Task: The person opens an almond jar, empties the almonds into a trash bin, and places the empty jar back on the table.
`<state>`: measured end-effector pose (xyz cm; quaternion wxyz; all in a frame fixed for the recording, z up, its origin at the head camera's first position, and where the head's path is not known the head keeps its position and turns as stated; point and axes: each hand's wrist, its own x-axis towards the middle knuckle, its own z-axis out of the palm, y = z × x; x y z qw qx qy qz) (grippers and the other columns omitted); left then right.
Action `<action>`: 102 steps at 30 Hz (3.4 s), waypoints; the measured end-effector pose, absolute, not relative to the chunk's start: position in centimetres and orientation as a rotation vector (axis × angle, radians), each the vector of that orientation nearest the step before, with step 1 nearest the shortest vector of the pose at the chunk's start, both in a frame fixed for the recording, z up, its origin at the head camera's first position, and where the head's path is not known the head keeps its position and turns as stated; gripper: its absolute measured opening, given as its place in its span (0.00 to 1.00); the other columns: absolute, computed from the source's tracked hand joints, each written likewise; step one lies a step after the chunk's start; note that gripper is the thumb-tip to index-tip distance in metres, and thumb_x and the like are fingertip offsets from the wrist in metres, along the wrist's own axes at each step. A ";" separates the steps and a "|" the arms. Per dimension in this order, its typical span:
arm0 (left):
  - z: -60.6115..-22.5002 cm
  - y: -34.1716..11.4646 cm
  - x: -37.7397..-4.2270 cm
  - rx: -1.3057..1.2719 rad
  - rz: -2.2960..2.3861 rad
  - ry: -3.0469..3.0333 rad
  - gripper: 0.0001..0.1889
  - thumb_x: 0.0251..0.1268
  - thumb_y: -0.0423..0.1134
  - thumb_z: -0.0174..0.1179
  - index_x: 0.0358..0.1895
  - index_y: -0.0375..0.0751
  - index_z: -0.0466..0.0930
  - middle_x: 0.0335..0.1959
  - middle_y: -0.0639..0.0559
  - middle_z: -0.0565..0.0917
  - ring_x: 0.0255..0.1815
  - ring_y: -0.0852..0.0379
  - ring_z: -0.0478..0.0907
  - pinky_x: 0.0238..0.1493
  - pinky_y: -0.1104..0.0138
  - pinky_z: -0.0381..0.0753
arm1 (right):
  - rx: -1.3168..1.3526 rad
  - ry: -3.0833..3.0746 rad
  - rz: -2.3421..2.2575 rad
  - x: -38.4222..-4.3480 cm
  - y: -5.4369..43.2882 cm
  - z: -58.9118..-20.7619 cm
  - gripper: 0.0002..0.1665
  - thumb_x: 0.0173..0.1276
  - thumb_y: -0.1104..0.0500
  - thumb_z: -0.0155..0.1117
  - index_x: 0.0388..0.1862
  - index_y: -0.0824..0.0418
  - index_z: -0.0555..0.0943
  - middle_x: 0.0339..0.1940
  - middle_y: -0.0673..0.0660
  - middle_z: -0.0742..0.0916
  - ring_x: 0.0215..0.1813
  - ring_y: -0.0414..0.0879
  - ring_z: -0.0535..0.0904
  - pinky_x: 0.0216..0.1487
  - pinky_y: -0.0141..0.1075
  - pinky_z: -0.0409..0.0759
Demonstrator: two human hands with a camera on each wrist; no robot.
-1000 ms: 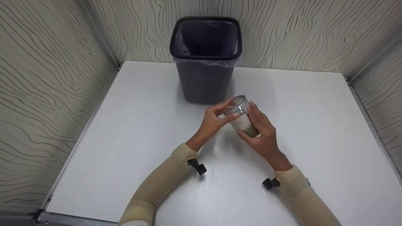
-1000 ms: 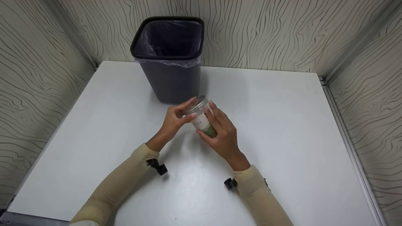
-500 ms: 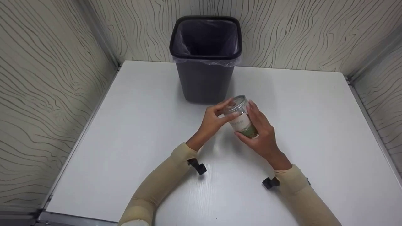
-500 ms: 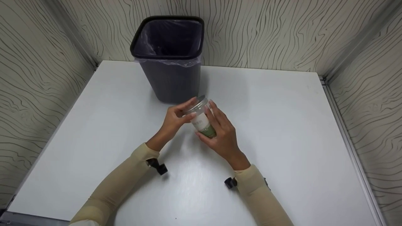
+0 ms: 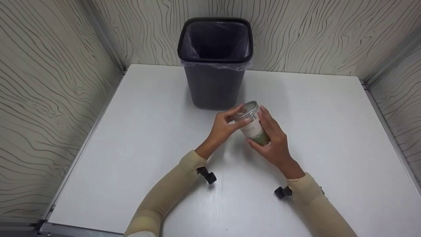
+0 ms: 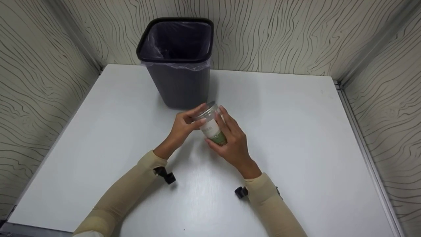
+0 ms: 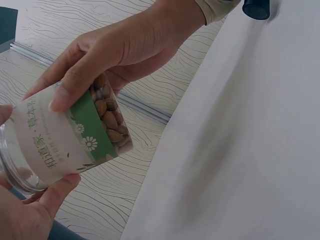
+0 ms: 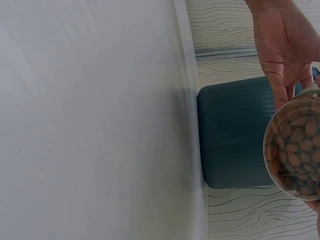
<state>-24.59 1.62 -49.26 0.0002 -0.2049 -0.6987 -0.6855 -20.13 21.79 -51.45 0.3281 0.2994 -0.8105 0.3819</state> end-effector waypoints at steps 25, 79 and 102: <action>-49.0 1.6 -24.5 -0.641 -2.203 -2.187 0.32 0.63 0.43 0.71 0.70 0.42 0.75 0.60 0.53 0.84 0.63 0.60 0.78 0.65 0.65 0.75 | 0.777 -2.123 0.981 -19.9 21.6 -51.5 0.60 0.50 0.57 0.84 0.78 0.68 0.63 0.78 0.66 0.67 0.75 0.57 0.68 0.72 0.36 0.67; -49.3 1.7 -24.3 -0.623 -2.188 -2.231 0.32 0.63 0.44 0.72 0.70 0.43 0.75 0.62 0.53 0.83 0.61 0.58 0.80 0.62 0.62 0.77 | 0.748 -2.125 0.900 -19.9 21.3 -51.9 0.63 0.43 0.60 0.86 0.77 0.69 0.64 0.77 0.65 0.69 0.72 0.56 0.72 0.71 0.32 0.68; -49.2 1.7 -24.5 -0.742 -2.163 -2.278 0.31 0.68 0.45 0.68 0.73 0.49 0.72 0.71 0.57 0.75 0.68 0.60 0.74 0.62 0.64 0.78 | 0.740 -2.079 0.947 -20.0 21.5 -51.4 0.56 0.48 0.59 0.82 0.75 0.70 0.66 0.76 0.66 0.71 0.72 0.59 0.72 0.72 0.37 0.68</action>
